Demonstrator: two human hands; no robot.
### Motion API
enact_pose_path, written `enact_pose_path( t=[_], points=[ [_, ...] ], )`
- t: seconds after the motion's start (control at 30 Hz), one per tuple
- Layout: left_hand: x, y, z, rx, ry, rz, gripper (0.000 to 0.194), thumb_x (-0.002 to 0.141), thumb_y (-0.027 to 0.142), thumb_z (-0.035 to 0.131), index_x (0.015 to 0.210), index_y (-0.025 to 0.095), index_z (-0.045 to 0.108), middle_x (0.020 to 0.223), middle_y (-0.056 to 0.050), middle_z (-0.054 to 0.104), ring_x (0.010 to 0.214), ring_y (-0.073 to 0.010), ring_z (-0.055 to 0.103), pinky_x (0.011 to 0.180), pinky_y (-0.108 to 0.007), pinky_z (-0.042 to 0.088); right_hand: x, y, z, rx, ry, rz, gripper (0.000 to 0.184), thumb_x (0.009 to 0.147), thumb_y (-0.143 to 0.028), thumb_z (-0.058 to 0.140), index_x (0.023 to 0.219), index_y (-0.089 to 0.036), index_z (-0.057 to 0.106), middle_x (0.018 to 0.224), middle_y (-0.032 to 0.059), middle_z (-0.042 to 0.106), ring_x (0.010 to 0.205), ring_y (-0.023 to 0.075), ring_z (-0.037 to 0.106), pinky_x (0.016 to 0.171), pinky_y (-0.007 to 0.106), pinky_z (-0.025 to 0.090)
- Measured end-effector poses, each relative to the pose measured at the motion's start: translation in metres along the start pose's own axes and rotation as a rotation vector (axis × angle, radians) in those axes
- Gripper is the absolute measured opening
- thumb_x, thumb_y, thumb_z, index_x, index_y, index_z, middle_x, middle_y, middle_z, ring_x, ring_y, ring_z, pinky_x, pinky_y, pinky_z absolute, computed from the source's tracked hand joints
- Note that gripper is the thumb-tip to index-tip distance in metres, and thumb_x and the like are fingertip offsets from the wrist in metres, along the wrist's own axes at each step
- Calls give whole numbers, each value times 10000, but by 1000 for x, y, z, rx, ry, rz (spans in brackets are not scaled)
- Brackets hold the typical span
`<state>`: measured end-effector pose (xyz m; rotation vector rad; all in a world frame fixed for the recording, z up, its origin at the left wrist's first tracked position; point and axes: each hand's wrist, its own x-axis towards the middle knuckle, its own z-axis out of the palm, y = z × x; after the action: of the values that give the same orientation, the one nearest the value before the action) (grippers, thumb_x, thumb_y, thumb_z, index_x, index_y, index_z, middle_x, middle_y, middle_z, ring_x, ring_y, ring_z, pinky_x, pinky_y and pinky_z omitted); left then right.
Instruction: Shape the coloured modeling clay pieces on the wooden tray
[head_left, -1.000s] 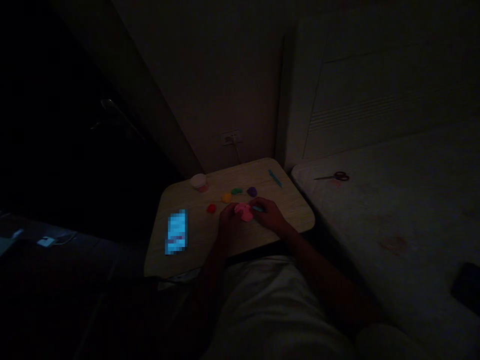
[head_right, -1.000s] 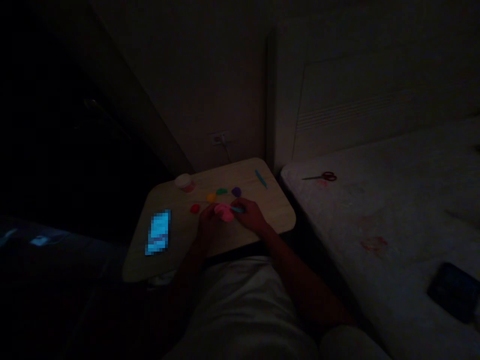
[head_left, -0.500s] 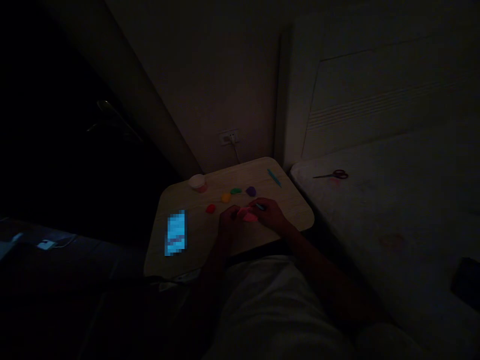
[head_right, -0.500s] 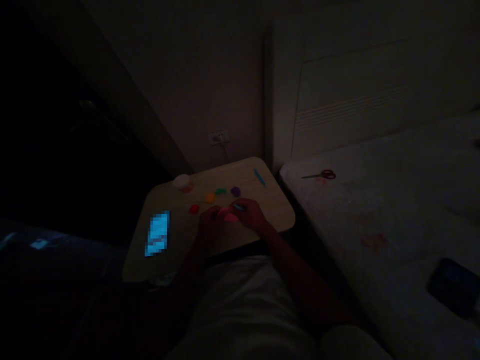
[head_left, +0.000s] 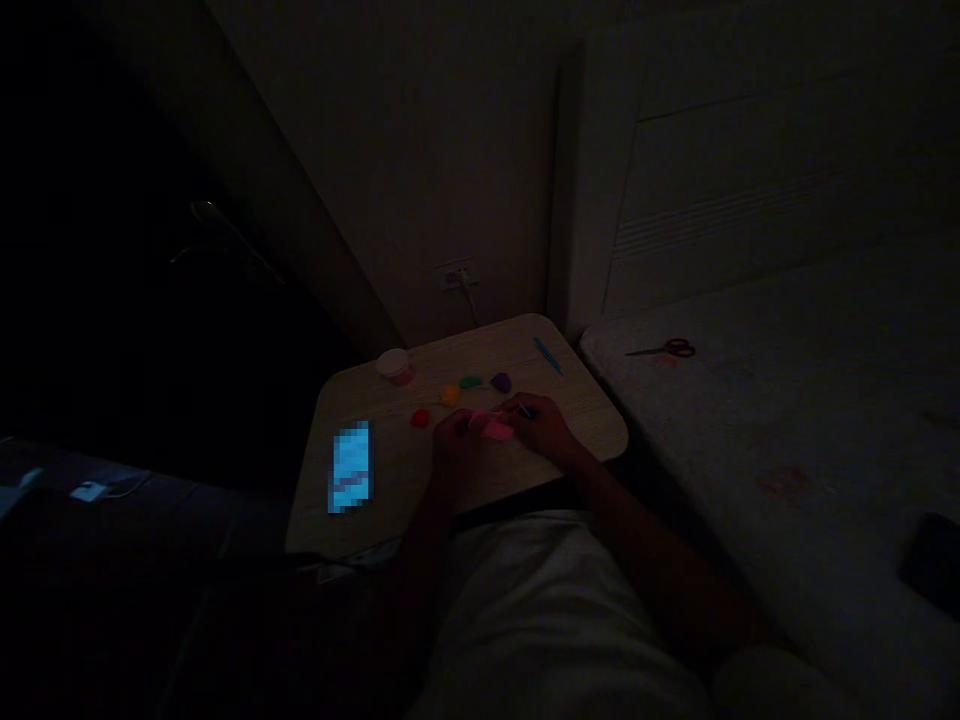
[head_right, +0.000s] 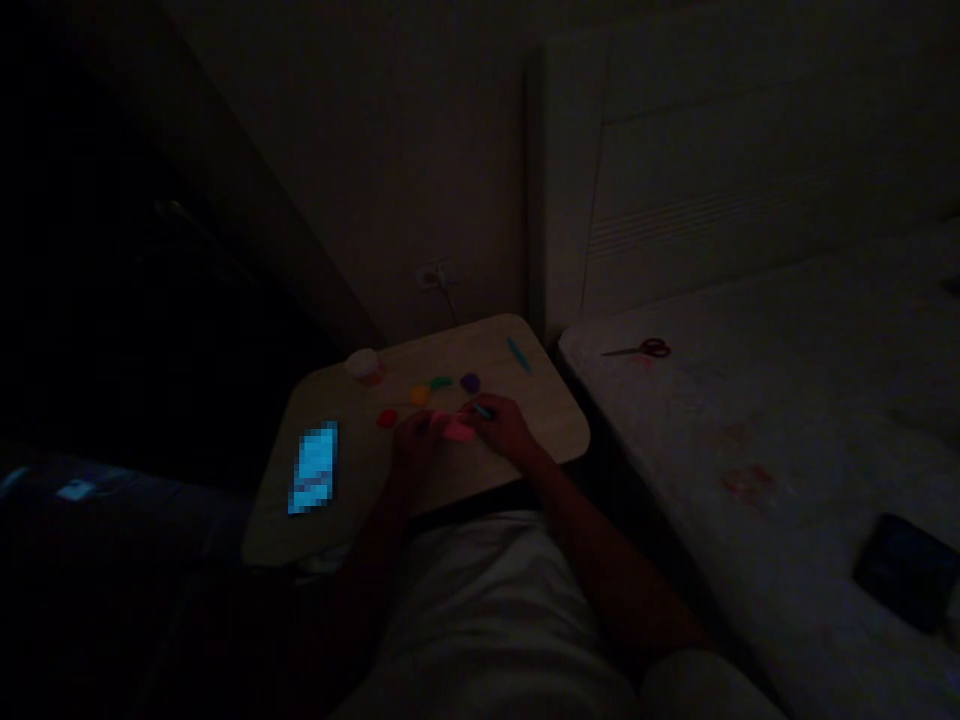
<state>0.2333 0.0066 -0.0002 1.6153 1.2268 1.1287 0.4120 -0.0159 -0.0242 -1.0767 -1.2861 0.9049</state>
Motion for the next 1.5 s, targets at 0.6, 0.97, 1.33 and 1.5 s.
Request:
enact_pose_path(
  t=[0.6,0.97,1.33,1.5],
  points=[
    [-6,-3,1,-9,-191,69,331,846,470,645,748,157,692,692,-6,631,674,-150,553,637,-251,418,-2,-6,-1,0,-99,31,286,789,-444,773,939,-202,793,899,52,782,822,217,692,754,312,527],
    [-8,0,3,101,-223,127,300,841,427,667,710,157,669,661,6,577,648,-131,505,604,-238,392,-2,-8,-2,-1,-97,39,258,794,-438,747,830,-183,763,784,34,744,728,190,654,688,290,500],
    [-9,2,2,102,-276,53,349,784,445,695,596,155,643,579,18,542,588,-124,479,559,-240,355,-3,-8,-4,-57,-123,37,273,770,-457,766,745,-186,758,709,23,726,673,176,635,638,276,479],
    [-8,-1,4,43,-264,45,265,771,410,718,719,151,707,670,4,625,648,-141,537,604,-242,405,-1,-2,-2,-2,-26,87,262,771,-440,747,751,-179,739,701,16,705,640,162,598,595,263,456]
  ],
)
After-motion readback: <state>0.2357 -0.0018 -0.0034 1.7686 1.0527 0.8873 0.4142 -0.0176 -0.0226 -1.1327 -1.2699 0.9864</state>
